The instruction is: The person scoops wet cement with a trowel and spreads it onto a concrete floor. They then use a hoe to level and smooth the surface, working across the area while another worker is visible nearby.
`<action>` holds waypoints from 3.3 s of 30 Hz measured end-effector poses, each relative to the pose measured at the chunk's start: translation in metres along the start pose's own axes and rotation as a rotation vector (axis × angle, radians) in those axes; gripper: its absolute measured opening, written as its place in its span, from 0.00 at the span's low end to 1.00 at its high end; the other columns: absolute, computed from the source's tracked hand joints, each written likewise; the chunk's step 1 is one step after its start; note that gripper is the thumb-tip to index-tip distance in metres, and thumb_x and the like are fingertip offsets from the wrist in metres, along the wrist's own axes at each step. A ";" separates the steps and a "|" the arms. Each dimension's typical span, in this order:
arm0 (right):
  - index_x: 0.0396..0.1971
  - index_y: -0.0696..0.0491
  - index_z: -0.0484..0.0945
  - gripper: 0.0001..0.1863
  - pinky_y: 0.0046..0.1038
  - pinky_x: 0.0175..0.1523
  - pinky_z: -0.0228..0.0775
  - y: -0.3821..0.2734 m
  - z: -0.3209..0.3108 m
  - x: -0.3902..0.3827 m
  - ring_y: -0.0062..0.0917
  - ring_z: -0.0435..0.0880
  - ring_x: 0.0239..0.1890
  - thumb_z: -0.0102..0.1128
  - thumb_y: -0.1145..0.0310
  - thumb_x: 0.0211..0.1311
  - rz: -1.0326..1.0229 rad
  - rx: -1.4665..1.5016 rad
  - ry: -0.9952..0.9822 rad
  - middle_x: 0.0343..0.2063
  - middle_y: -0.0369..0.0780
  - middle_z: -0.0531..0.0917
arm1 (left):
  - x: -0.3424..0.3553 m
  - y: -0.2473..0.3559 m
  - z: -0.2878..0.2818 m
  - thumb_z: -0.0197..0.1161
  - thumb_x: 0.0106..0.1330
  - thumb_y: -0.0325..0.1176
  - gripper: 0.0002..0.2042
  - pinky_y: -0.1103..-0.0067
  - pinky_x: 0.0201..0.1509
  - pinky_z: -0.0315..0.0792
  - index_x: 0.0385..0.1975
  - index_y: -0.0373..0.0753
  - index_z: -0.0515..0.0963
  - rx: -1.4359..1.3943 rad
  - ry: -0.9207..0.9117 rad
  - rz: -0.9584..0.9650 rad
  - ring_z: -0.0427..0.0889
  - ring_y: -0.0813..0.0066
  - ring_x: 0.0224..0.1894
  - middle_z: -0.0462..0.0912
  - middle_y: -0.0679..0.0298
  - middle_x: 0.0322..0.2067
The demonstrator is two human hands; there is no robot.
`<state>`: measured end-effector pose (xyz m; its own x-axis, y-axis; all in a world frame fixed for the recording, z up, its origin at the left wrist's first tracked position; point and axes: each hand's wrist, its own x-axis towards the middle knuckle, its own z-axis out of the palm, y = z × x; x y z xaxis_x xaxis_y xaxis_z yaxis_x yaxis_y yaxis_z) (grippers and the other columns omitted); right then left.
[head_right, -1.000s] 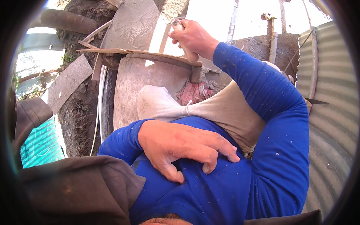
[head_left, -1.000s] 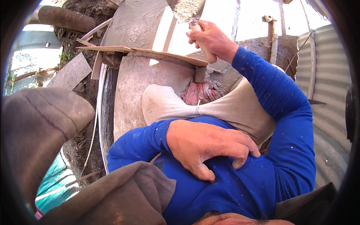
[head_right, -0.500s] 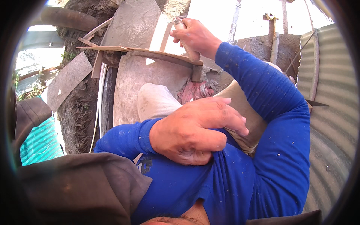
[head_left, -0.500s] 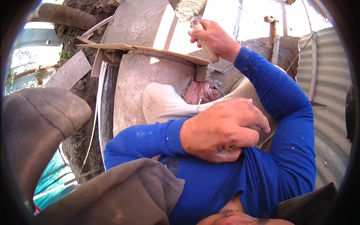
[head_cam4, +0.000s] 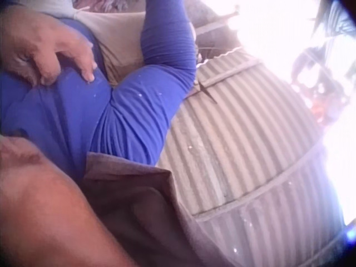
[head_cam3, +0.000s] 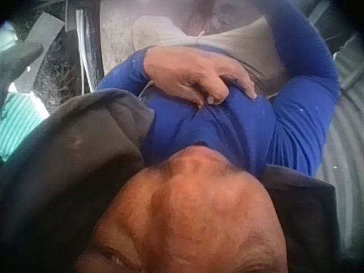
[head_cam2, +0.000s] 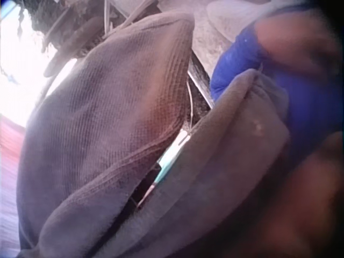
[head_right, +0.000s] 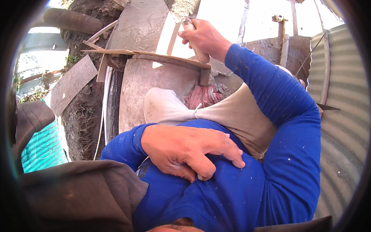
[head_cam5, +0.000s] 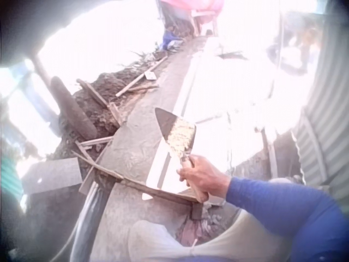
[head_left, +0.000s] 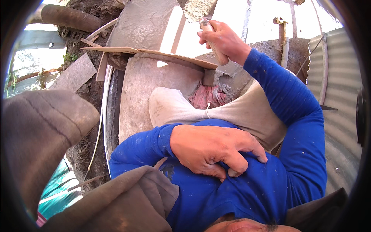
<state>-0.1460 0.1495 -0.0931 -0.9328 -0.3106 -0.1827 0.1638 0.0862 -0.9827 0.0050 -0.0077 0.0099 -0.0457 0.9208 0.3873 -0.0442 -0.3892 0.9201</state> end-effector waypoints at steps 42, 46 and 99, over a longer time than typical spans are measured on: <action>0.44 0.57 0.76 0.15 0.23 0.40 0.76 -0.003 0.009 0.001 0.17 0.79 0.31 0.63 0.59 0.74 0.025 -0.062 -0.054 0.33 0.37 0.85 | -0.277 -0.142 0.076 0.70 0.61 0.44 0.21 0.51 0.80 0.50 0.52 0.45 0.79 1.107 1.017 -1.063 0.70 0.58 0.74 0.77 0.61 0.67; 0.44 0.57 0.76 0.15 0.23 0.40 0.76 -0.001 0.009 0.002 0.17 0.79 0.31 0.62 0.60 0.74 0.031 -0.073 -0.069 0.33 0.37 0.85 | -0.275 -0.140 0.075 0.70 0.61 0.43 0.20 0.49 0.80 0.51 0.51 0.45 0.79 1.097 1.027 -1.056 0.71 0.55 0.74 0.78 0.59 0.67; 0.46 0.64 0.78 0.18 0.28 0.39 0.81 0.002 0.008 0.001 0.23 0.85 0.33 0.66 0.62 0.70 0.036 -0.011 -0.059 0.33 0.42 0.86 | -0.275 -0.143 0.073 0.69 0.62 0.45 0.20 0.49 0.79 0.52 0.51 0.45 0.79 1.105 1.023 -1.059 0.71 0.53 0.73 0.79 0.59 0.66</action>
<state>-0.1441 0.1414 -0.0957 -0.9057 -0.3628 -0.2194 0.1926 0.1089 -0.9752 0.0970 -0.2031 -0.2236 -0.9737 0.2019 -0.1052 0.1231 0.8554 0.5031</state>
